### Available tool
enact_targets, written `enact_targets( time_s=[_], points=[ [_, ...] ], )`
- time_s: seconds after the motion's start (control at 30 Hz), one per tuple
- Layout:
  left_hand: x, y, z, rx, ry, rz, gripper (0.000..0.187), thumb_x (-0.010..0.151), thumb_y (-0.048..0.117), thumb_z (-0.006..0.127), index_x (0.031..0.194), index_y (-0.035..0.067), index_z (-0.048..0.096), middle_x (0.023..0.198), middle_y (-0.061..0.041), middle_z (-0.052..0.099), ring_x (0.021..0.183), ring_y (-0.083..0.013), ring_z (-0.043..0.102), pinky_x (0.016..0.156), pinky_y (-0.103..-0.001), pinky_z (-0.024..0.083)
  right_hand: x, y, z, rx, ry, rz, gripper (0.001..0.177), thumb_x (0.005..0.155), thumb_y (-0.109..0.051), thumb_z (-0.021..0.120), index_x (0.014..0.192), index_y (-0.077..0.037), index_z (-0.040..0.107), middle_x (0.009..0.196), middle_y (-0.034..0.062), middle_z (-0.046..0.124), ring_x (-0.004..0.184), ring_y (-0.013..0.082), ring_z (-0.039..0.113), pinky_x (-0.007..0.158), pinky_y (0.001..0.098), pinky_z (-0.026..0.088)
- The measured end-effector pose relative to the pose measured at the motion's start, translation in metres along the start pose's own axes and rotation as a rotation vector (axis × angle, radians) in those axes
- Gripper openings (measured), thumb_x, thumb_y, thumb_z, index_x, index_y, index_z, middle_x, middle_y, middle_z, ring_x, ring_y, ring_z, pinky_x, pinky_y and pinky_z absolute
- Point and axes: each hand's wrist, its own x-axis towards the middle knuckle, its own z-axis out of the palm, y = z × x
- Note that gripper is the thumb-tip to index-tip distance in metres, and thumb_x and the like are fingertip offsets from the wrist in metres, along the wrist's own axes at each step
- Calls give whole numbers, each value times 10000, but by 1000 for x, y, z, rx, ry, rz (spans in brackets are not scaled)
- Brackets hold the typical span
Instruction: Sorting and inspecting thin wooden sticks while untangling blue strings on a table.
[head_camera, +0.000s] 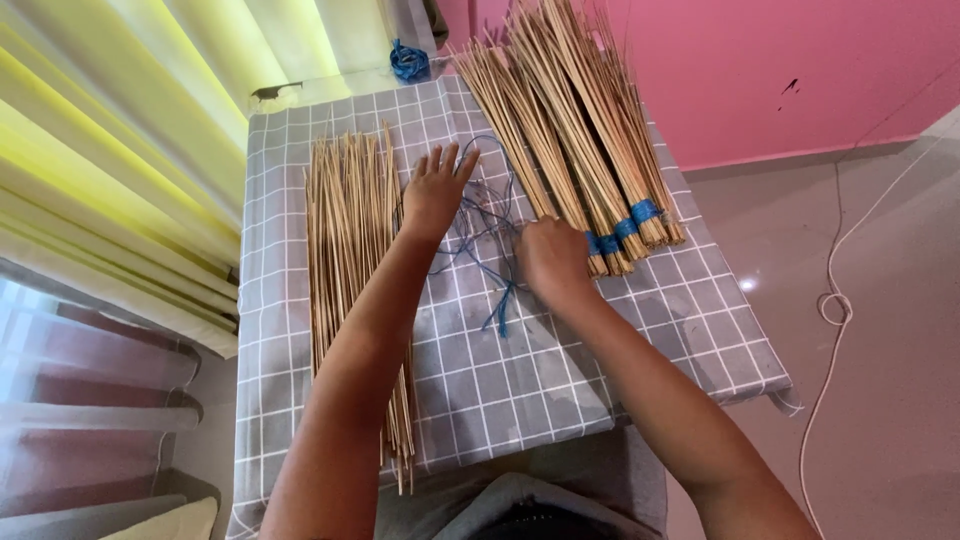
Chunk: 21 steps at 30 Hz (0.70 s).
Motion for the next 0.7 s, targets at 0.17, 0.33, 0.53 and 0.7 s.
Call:
enact_targets(
  time_s=[0.17,0.33,0.53,0.7],
  points=[
    [9,19,-13,-75,87,64,830,908,1,695,1623,197,322,1475,-227,531,1304,-380,614,1003,-448,580,-16,-14,-37,-23,228,-2,238,930,-261,644,910,-44,740,809,139,680,825,367,735,645,476,615],
    [26,-1,-54,-125,-21,71,885,876,-61,671,1638,177,290,1541,-270,437,1365,-421,542,1051,-494,549,-13,-29,-28,152,258,-252,233,966,-229,629,969,-16,723,886,178,642,938,417,670,731,504,585],
    [14,-71,-55,-503,-307,-207,872,777,-93,566,1566,233,394,1564,-227,395,1414,-451,428,1128,-536,429,5,-67,-3,217,289,-520,176,886,-210,697,1001,-78,714,917,121,585,923,350,606,775,453,530],
    [-52,-103,-18,-336,-229,-339,331,850,163,568,1083,297,761,1106,-89,680,1041,-350,719,804,-500,591,22,-99,30,199,267,-571,276,809,-262,797,1034,-119,726,907,69,577,881,262,577,775,402,490]
  ],
)
